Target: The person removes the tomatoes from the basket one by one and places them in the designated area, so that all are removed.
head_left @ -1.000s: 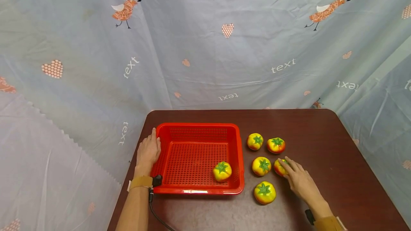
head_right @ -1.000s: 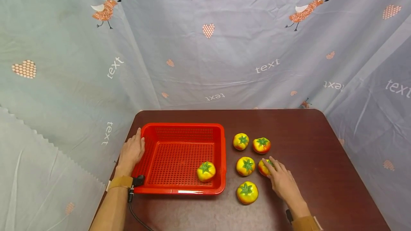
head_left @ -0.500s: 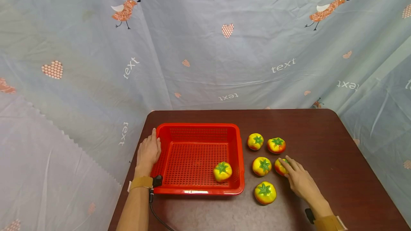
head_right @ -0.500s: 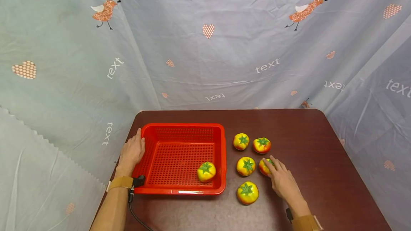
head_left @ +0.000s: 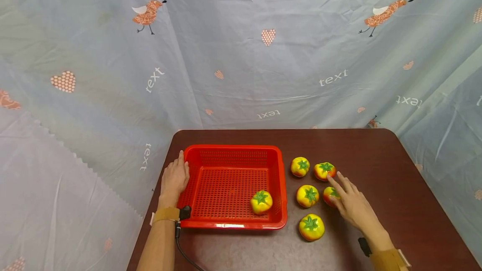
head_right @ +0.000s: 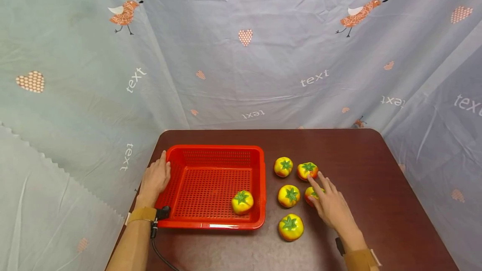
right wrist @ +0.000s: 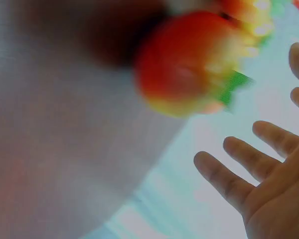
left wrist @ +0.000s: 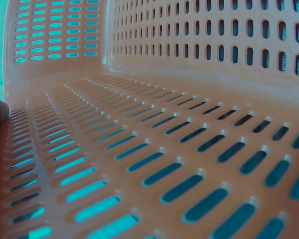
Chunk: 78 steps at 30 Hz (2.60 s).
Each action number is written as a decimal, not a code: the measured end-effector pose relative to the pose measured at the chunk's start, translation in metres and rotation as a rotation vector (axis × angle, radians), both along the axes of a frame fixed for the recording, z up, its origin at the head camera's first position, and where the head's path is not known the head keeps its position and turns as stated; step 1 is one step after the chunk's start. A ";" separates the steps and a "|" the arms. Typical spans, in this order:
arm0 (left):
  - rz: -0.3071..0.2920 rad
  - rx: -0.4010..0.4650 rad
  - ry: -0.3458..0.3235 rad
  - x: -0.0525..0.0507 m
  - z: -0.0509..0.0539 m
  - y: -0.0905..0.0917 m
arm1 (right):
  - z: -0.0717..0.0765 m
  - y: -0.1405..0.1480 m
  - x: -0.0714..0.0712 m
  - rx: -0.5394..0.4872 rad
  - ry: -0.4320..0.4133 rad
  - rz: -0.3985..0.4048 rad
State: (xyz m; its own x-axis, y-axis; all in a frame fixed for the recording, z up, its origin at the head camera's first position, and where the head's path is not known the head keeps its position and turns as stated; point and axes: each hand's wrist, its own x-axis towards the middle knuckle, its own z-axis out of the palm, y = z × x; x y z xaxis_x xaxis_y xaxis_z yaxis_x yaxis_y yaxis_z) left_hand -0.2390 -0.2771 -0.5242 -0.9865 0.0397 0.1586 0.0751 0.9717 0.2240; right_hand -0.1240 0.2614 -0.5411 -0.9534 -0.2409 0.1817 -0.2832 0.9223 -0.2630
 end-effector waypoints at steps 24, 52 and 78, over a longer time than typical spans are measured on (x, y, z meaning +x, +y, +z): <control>0.009 0.015 -0.026 0.002 -0.002 -0.005 | 0.087 -0.143 -0.067 0.136 0.236 0.513; 0.001 0.000 -0.026 -0.001 -0.001 -0.001 | 0.022 -0.199 -0.038 0.463 -0.134 0.603; 0.016 0.000 -0.073 0.000 0.001 -0.002 | 0.111 -0.068 -0.054 0.125 0.230 0.310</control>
